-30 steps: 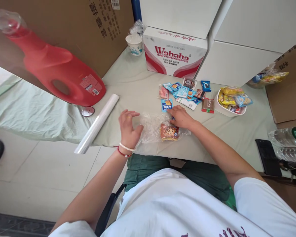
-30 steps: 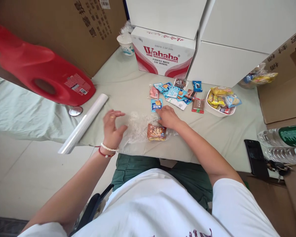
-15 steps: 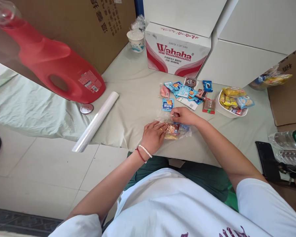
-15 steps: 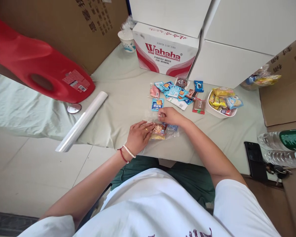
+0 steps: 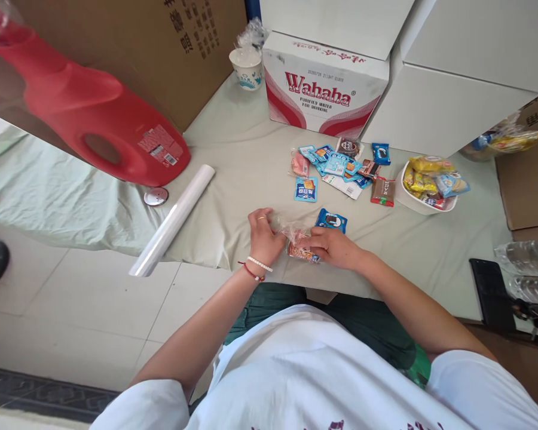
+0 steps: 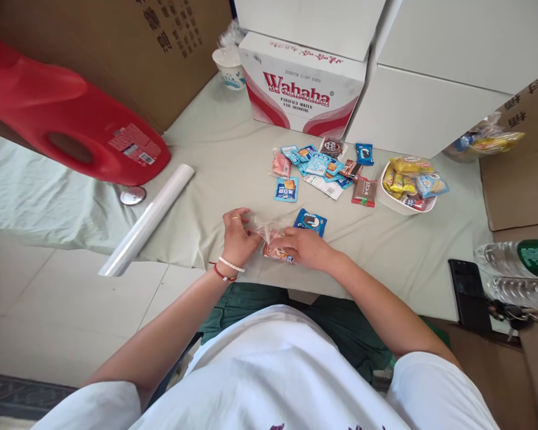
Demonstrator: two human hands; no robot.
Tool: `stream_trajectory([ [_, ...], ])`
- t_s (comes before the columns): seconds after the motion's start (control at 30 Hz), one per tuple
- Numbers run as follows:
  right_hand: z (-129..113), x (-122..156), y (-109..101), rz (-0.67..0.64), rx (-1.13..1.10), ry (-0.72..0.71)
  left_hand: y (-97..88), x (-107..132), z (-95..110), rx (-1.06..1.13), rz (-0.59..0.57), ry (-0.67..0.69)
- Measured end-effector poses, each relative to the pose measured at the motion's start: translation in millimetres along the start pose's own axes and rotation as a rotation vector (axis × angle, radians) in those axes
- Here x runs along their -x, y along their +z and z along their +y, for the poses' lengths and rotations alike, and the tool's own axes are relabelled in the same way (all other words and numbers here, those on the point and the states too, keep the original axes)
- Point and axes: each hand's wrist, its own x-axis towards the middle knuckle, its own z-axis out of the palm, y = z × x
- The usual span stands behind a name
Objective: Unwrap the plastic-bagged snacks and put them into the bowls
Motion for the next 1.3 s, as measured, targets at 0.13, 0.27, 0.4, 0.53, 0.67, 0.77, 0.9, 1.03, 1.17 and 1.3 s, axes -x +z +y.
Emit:
stream_trajectory([
  [0.13, -19, 5, 8, -0.077, 0.251, 0.103, -7.4, -8, 2, -0.161, -0.092, 0.03],
  [0.27, -32, 6, 10, -0.136, 0.41, 0.156, -24.2, -12, 7, 0.076, -0.179, -0.09],
  [0.4, -45, 4, 10, -0.169, 0.484, 0.171, -39.1, -13, 17, 0.458, -0.355, -0.317],
  [0.53, -57, -2, 12, -0.173, 0.538, 0.171, -32.0, -16, 42, 0.35, -0.4, -0.211],
  [0.67, -62, -2, 23, -0.179, 0.552, 0.178, -15.7, -16, 58, -0.011, -0.455, 0.0],
  [0.77, -62, 4, 34, -0.12, 0.551, 0.164, -18.1, -13, 49, -0.039, -0.389, -0.046],
  [0.9, -61, 12, 41, -0.055, 0.527, 0.135, -36.8, -4, 28, 0.097, -0.316, -0.171],
  [1.03, -51, 10, 32, -0.056, 0.381, 0.141, -53.4, 6, 19, 0.144, -0.312, -0.261],
  [1.17, -34, 5, 25, -0.01, 0.234, 0.123, -64.1, 13, 26, 0.127, -0.367, -0.329],
  [1.3, -23, 1, 28, 0.044, 0.147, 0.101, -59.1, 21, 43, 0.24, -0.237, -0.29],
])
